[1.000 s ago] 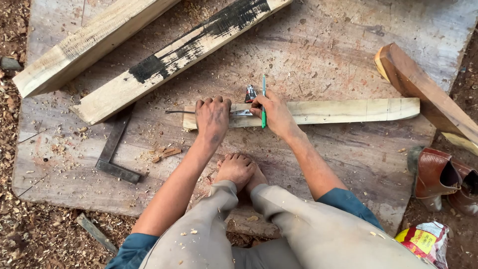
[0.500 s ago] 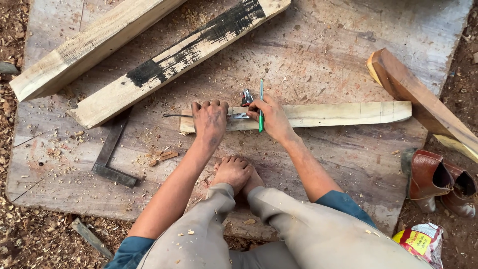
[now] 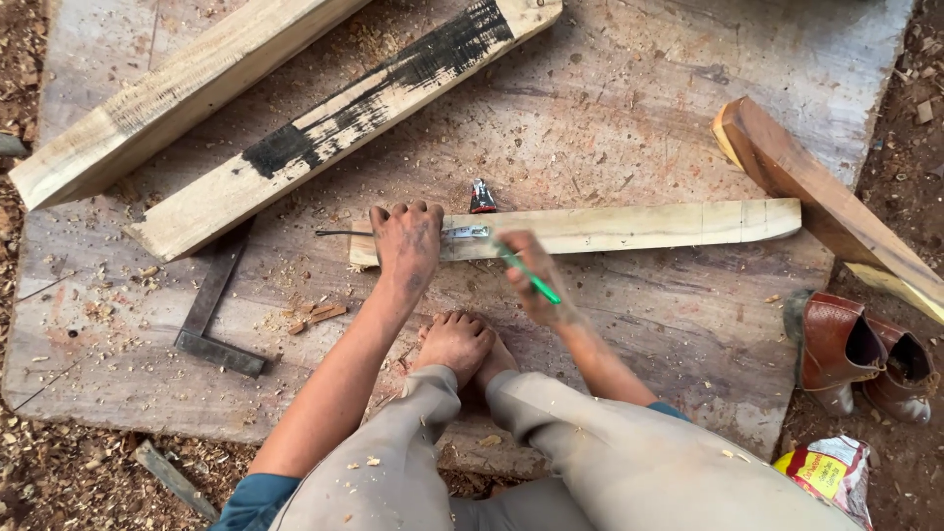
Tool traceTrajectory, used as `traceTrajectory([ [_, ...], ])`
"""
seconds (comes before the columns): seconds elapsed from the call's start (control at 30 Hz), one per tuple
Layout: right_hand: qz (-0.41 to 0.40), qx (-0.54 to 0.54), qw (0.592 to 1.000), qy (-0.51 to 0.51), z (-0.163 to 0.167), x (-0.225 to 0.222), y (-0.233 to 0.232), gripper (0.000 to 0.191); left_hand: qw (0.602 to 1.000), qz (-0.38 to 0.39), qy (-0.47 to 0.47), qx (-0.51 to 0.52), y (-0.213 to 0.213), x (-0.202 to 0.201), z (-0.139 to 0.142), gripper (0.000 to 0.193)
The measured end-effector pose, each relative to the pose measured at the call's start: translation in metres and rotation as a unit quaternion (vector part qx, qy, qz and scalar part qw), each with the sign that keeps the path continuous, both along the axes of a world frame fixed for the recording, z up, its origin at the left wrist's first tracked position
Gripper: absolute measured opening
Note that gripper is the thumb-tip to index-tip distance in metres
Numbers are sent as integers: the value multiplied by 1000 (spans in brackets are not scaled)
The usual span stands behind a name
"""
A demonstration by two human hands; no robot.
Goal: The person measures and marks wooden planks using a tape measure, a square, and a pencil. They repeatedly measure lengths and draw lines on the wood to prepare for cutting.
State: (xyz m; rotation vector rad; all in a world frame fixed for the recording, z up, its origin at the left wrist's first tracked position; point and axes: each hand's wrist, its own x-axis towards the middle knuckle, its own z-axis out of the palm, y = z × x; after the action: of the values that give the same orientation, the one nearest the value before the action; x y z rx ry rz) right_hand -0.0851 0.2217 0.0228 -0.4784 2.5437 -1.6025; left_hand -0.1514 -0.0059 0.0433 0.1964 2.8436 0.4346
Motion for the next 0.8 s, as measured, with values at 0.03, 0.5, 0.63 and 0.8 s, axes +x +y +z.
traceTrajectory([
  [0.03,-6,-9,1000,24,4,3,-5,65,1000,-1,11,2,0,0,0,24],
  [0.5,-110,22,993,33,24,-3,-38,22,999,-6,46,19,-2,4,7,15],
  [0.63,-100,32,993,46,24,-3,-39,18,999,-3,34,19,-2,4,7,16],
  [0.8,-98,37,994,43,29,-4,-42,17,999,-1,33,21,-2,4,8,16],
])
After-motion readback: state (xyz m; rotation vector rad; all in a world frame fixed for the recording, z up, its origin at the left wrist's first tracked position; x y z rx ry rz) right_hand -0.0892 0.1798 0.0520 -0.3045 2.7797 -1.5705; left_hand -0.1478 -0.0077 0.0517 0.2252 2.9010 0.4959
